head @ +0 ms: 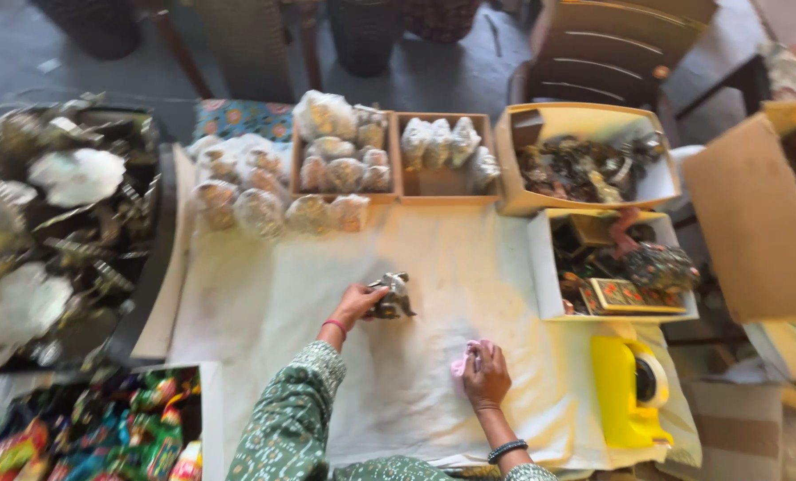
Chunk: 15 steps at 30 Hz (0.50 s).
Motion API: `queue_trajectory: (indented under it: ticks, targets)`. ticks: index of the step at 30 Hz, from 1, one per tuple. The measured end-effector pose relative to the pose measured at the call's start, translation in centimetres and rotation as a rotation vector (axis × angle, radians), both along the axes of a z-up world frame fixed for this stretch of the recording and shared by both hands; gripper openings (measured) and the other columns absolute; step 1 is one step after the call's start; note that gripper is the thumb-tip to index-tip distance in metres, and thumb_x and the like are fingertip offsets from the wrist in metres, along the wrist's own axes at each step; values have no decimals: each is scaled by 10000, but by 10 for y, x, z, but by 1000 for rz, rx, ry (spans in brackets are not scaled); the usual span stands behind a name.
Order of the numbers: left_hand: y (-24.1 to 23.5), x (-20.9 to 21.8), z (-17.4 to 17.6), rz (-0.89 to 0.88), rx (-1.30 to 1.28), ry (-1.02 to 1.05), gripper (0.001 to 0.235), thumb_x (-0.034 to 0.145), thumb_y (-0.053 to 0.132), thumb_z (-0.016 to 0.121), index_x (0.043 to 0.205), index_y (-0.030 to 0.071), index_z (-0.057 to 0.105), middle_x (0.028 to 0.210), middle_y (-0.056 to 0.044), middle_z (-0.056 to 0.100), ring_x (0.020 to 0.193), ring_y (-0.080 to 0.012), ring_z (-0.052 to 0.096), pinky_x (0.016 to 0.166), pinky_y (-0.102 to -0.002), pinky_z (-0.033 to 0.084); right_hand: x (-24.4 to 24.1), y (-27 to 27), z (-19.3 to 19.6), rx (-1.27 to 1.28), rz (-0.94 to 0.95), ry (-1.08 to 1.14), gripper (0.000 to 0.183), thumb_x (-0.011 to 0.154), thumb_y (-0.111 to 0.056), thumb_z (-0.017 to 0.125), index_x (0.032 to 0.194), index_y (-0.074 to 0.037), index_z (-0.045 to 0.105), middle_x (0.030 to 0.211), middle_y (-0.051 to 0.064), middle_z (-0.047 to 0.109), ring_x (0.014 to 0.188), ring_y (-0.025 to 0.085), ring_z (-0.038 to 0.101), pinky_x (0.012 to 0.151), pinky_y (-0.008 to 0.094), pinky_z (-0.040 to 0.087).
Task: Cleaning metal figurines with a cloth and wrapping them in bubble wrap.
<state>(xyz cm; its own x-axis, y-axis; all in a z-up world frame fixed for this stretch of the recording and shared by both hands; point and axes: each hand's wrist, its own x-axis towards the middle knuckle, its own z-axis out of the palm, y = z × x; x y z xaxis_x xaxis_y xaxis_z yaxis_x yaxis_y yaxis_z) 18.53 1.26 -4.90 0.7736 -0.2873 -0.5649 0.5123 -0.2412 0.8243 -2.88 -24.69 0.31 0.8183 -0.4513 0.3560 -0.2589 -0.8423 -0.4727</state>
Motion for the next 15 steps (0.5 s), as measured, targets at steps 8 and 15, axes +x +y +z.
queue_trajectory:
  ticks: [8, 15]
  targets:
    - [15, 9, -11, -77, 599, -362, 398, 797, 445, 772, 961, 85, 817, 870, -152, 783, 813, -302, 757, 758, -411, 584, 0, 0, 7, 7, -15, 48, 162, 830, -194, 670, 985, -230, 705, 1059, 24, 676, 977, 257, 678, 748, 386, 565]
    - [62, -78, -21, 125, 455, -586, 381, 854, 358, 723, 1115, 86, 774, 998, -135, 781, 937, -300, 741, 832, -401, 578, 0, -1, 2, 13, -8, 32, 161, 821, -203, 671, 974, -231, 714, 1072, 24, 679, 999, 263, 675, 761, 394, 564]
